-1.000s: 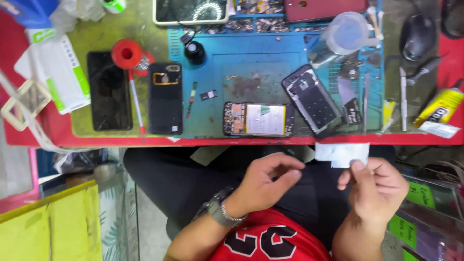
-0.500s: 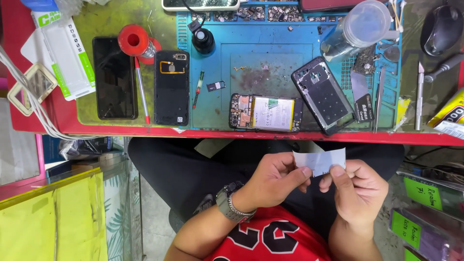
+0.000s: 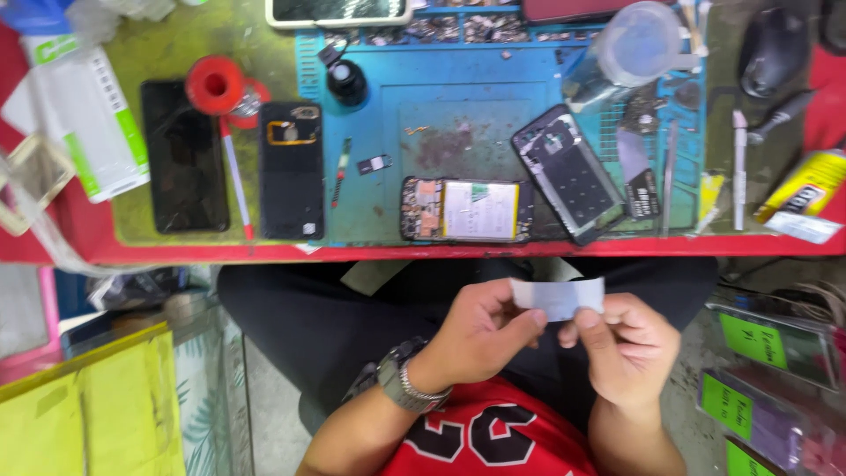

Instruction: The person cuts a small piece of white adhesive tape using scissors and then uses tweezers to handle a small electronic component on a disassembled smartphone.

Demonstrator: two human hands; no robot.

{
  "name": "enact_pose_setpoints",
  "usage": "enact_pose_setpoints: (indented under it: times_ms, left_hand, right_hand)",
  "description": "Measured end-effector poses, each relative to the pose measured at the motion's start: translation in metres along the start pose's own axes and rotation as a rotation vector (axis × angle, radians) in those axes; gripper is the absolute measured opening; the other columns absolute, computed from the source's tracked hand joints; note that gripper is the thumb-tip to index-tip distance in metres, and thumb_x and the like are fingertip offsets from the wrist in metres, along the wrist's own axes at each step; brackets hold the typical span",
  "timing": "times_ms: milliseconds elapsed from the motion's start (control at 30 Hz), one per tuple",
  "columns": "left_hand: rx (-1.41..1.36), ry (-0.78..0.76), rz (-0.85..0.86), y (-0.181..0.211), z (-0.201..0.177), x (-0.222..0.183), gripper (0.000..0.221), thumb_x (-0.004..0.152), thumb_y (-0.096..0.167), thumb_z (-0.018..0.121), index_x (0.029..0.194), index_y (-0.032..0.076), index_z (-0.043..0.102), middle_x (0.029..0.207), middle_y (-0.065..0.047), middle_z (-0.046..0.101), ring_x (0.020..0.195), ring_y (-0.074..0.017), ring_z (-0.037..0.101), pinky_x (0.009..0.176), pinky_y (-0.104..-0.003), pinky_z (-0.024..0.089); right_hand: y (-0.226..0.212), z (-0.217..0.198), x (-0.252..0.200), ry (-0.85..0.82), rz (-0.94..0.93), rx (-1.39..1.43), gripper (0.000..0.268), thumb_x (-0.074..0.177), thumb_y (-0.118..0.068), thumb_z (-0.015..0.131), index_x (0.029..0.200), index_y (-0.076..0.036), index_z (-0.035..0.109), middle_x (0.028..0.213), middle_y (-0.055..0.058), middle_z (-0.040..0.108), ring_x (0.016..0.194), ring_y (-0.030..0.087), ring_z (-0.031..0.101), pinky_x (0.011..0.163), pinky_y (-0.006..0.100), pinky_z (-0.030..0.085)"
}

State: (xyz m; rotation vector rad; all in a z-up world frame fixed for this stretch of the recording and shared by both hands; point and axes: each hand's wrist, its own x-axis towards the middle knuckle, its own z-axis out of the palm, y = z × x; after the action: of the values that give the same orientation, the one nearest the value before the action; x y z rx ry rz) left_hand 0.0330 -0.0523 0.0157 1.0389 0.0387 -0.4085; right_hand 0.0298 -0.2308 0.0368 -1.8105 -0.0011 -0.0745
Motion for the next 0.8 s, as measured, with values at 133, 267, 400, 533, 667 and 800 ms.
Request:
enact_pose_setpoints:
  times_ms: [133,267,400,533,667,800]
  left_hand:
    - [0.103,-0.005,-0.032,0.008,-0.005,0.000,0.020,0.099,0.013,0.063,0.112,-0.001,0.070,0.086,-0.006,0.070,0.071,-0.0108,0.066,0.065,-0.024,0.058]
    - [0.174,-0.020,-0.014,0.001,-0.010,-0.002,0.022,0.097,0.013,0.061,0.111,0.001,0.071,0.083,-0.005,0.069,0.071,-0.0105,0.063,0.065,-0.026,0.054]
    - [0.123,0.062,0.061,-0.003,-0.017,-0.005,0.014,0.099,0.019,0.067,0.096,0.006,0.064,0.077,-0.004,0.065,0.070,-0.0096,0.060,0.064,-0.024,0.049]
    - [0.171,0.147,0.088,0.002,-0.021,-0.009,0.011,0.096,0.013,0.070,0.088,0.006,0.069,0.076,-0.005,0.069,0.071,-0.0119,0.065,0.066,-0.025,0.053]
    - [0.190,0.239,0.084,-0.023,-0.029,-0.020,0.006,0.087,0.005,0.076,0.092,0.003,0.073,0.074,-0.009,0.073,0.066,-0.0133,0.072,0.065,-0.025,0.058]
    - [0.312,0.405,-0.020,-0.046,-0.035,-0.016,0.029,0.078,0.001,0.080,0.106,0.007,0.081,0.072,-0.011,0.077,0.058,-0.0126,0.072,0.058,-0.023,0.059]
  right_hand:
    - [-0.003,-0.006,0.013,-0.212,0.017,0.075,0.022,0.096,-0.018,0.067,0.078,-0.004,0.068,0.065,0.003,0.071,0.056,0.010,0.067,0.056,0.021,0.055]
    - [0.005,-0.010,0.013,-0.263,-0.011,0.061,0.021,0.095,-0.011,0.066,0.074,-0.005,0.068,0.062,0.002,0.070,0.053,0.009,0.065,0.053,0.020,0.052]
    - [0.012,-0.009,0.012,-0.301,0.019,0.026,0.020,0.094,-0.012,0.068,0.074,-0.007,0.069,0.060,0.000,0.071,0.052,0.008,0.065,0.052,0.020,0.051]
    - [0.010,-0.007,0.018,-0.373,-0.008,-0.037,0.020,0.094,-0.015,0.070,0.074,-0.011,0.070,0.061,-0.002,0.070,0.052,0.007,0.064,0.053,0.021,0.050]
    - [0.007,-0.008,0.025,-0.347,-0.057,-0.153,0.020,0.090,-0.015,0.073,0.070,-0.014,0.069,0.059,-0.003,0.071,0.049,0.005,0.063,0.049,0.022,0.047]
    - [-0.004,-0.033,0.046,-0.305,-0.080,-0.110,0.020,0.094,-0.015,0.073,0.075,-0.009,0.071,0.062,0.001,0.070,0.055,0.007,0.062,0.053,0.024,0.048]
